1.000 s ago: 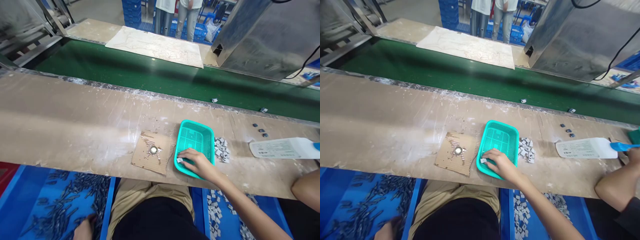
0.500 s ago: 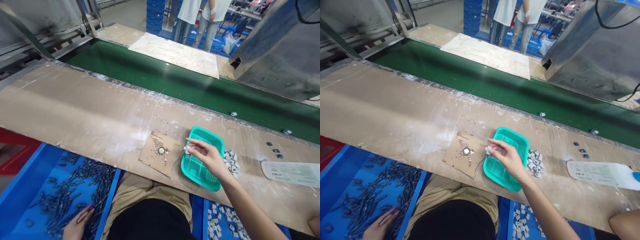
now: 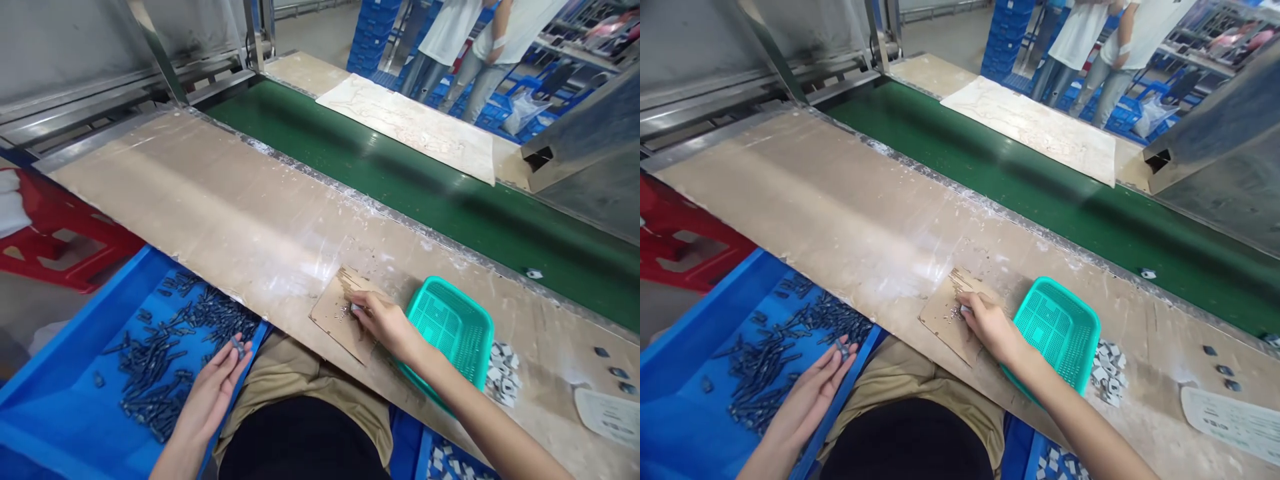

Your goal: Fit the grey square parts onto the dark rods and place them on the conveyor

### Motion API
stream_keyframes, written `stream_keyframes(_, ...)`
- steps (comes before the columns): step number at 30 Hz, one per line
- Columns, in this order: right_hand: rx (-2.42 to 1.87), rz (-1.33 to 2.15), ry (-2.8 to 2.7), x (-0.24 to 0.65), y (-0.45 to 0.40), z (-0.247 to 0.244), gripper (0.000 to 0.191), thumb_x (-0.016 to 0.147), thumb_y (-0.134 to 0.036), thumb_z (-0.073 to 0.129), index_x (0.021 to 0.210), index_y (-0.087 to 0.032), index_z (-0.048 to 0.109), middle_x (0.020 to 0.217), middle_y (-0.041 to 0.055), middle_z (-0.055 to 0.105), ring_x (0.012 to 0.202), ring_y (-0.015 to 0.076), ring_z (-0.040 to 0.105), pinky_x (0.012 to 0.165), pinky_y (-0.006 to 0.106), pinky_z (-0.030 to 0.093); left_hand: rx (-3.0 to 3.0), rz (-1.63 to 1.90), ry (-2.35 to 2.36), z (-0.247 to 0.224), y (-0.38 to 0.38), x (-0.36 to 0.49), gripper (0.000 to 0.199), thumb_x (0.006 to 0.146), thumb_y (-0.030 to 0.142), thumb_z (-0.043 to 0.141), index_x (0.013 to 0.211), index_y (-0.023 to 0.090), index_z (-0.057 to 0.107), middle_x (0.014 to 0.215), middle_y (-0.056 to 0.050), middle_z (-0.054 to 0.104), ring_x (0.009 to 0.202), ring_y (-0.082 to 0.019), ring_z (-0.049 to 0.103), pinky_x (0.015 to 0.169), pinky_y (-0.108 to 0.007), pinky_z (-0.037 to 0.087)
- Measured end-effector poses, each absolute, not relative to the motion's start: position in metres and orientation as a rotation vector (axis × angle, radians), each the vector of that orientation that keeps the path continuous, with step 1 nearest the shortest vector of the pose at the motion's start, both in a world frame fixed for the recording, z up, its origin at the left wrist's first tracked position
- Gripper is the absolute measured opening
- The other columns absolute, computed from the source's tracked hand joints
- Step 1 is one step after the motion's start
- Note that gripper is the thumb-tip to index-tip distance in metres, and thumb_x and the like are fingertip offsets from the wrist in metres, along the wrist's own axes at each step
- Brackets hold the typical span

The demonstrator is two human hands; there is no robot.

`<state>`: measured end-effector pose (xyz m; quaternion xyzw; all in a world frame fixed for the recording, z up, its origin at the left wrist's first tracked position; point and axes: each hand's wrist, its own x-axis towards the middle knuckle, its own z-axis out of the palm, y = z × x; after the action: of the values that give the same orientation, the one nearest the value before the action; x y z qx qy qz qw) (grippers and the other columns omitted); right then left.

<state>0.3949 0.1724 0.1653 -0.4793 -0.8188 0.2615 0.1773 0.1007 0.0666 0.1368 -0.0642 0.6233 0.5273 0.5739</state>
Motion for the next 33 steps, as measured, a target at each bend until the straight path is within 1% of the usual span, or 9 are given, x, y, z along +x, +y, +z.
stream_keyframes(5, -1.416, 0.927, -2.089, 0.394, 0.17, 0.177, 0.019, 0.085, -0.026, 0.053, 0.102, -0.02, 0.058, 0.105, 0.011, 0.066, 0.094, 0.0229, 0.065, 0.084, 0.044, 0.053, -0.076, 1.046, 1.164, 0.146, 0.077, 0.127, 0.014, 0.075, 0.007, 0.063, 0.087, 0.013, 0.066, 0.088, -0.005, 0.068, 0.089, -0.019, 0.066, 0.07, -0.021, 0.058)
stream_keyframes(8, -1.491, 1.234, -1.614, 0.393, 0.166, 0.195, 0.025, 0.076, -0.034, 0.066, 0.095, -0.019, 0.059, 0.096, 0.0097, 0.069, 0.086, 0.022, 0.067, 0.081, 0.041, 0.054, 0.113, 1.049, 1.038, 0.154, 0.09, 0.15, 0.015, 0.072, 0.018, 0.07, 0.085, 0.013, 0.065, 0.082, -0.004, 0.068, 0.084, -0.015, 0.067, 0.071, -0.017, 0.056)
stream_keyframes(10, -1.505, 1.466, -1.251, 0.392, 0.161, 0.207, 0.03, 0.069, -0.034, 0.073, 0.089, -0.018, 0.059, 0.089, 0.0084, 0.07, 0.081, 0.0206, 0.067, 0.079, 0.037, 0.055, 0.31, 1.13, 1.027, 0.158, 0.098, 0.168, 0.016, 0.072, 0.023, 0.071, 0.083, 0.013, 0.064, 0.079, -0.003, 0.068, 0.083, -0.016, 0.067, 0.074, -0.021, 0.057)
stream_keyframes(13, -1.454, 1.752, -0.846, 0.39, 0.151, 0.22, 0.029, 0.064, -0.029, 0.078, 0.085, -0.017, 0.061, 0.082, 0.0043, 0.069, 0.073, 0.0151, 0.066, 0.075, 0.031, 0.056, 0.796, 1.362, 1.122, 0.161, 0.107, 0.19, 0.007, 0.074, 0.018, 0.067, 0.08, 0.016, 0.064, 0.081, -0.004, 0.069, 0.086, -0.019, 0.067, 0.076, -0.028, 0.058)
stream_keyframes(15, -1.397, 1.872, -0.685, 0.388, 0.143, 0.227, 0.027, 0.064, -0.025, 0.078, 0.084, -0.017, 0.062, 0.079, 0.0017, 0.067, 0.07, 0.0126, 0.065, 0.073, 0.027, 0.057, 1.279, 1.55, 1.114, 0.161, 0.111, 0.198, 0.016, 0.076, 0.007, 0.062, 0.084, 0.02, 0.067, 0.085, -0.003, 0.07, 0.09, -0.019, 0.066, 0.078, -0.03, 0.058)
stream_keyframes(18, -1.325, 1.951, -0.587, 0.384, 0.131, 0.236, 0.023, 0.065, -0.021, 0.077, 0.083, -0.018, 0.063, 0.076, -0.0003, 0.067, 0.068, 0.0112, 0.064, 0.071, 0.026, 0.057, 1.883, 1.715, 0.88, 0.162, 0.118, 0.198, 0.037, 0.078, 0.0, 0.053, 0.105, 0.024, 0.063, 0.095, -0.003, 0.07, 0.098, -0.021, 0.064, 0.079, -0.032, 0.058)
stream_keyframes(20, -1.296, 1.964, -0.572, 0.382, 0.124, 0.24, 0.022, 0.065, -0.022, 0.077, 0.082, -0.018, 0.063, 0.075, -0.0004, 0.067, 0.067, 0.011, 0.065, 0.07, 0.026, 0.056, 2.088, 1.73, 0.75, 0.163, 0.123, 0.196, 0.04, 0.079, 0.002, 0.053, 0.114, 0.021, 0.058, 0.098, -0.004, 0.07, 0.101, -0.022, 0.062, 0.077, -0.032, 0.059)
stream_keyframes(24, -1.286, 1.956, -0.562, 0.38, 0.118, 0.246, 0.023, 0.063, -0.02, 0.079, 0.078, -0.016, 0.062, 0.074, 0.0008, 0.068, 0.067, 0.0122, 0.066, 0.068, 0.026, 0.057, 2.251, 1.727, 0.656, 0.167, 0.129, 0.193, 0.04, 0.077, 0.001, 0.056, 0.114, 0.014, 0.057, 0.096, -0.006, 0.07, 0.102, -0.023, 0.062, 0.077, -0.029, 0.06)
stream_keyframes(33, -1.31, 1.966, -0.555, 0.379, 0.119, 0.245, 0.023, 0.061, -0.02, 0.079, 0.076, -0.016, 0.063, 0.069, -0.0003, 0.068, 0.067, 0.013, 0.067, 0.071, 0.029, 0.057, 2.255, 1.701, 0.629, 0.167, 0.128, 0.196, 0.045, 0.074, 0.002, 0.062, 0.115, 0.019, 0.055, 0.097, -0.003, 0.07, 0.097, -0.022, 0.064, 0.076, -0.031, 0.061)
